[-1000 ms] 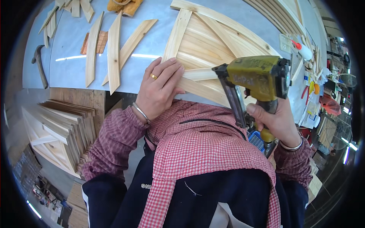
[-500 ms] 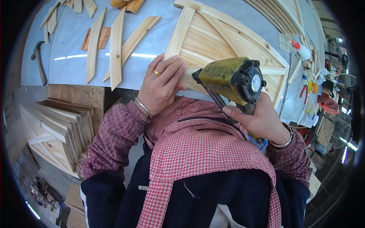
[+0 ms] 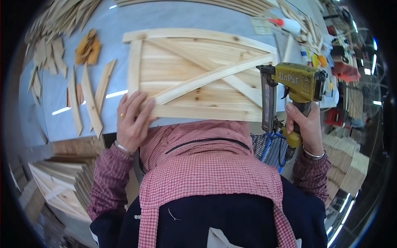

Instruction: Assembling decorative wooden panels by gluing and nailing cross-braces onto baseboards.

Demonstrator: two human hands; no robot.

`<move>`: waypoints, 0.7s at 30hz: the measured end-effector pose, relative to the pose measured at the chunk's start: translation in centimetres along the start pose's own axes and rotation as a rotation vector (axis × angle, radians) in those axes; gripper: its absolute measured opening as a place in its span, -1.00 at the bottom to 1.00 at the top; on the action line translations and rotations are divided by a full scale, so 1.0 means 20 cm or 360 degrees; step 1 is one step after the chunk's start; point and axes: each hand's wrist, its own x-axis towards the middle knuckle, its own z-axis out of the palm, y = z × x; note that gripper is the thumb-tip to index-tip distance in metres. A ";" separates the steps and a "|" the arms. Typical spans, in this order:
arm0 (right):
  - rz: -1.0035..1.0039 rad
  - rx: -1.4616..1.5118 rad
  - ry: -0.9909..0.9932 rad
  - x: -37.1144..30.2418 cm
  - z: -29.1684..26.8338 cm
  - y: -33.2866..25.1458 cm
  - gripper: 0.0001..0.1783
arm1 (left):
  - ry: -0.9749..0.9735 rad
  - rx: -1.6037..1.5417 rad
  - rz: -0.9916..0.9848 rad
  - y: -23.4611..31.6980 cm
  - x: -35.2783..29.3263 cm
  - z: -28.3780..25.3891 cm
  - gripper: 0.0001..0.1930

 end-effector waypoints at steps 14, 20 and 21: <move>-0.0438 -0.0887 0.0902 0.12 -0.53 0.68 -0.67 | -0.0134 0.0120 0.0061 0.15 0.55 0.08 -0.67; -0.0253 -0.1391 0.0998 0.37 -0.59 0.78 -0.40 | -0.0236 0.0273 0.0101 0.02 0.93 0.26 -0.59; -0.0281 -0.1439 0.1012 0.40 -0.60 0.80 -0.36 | -0.0278 0.0312 0.0077 0.00 0.97 0.29 -0.57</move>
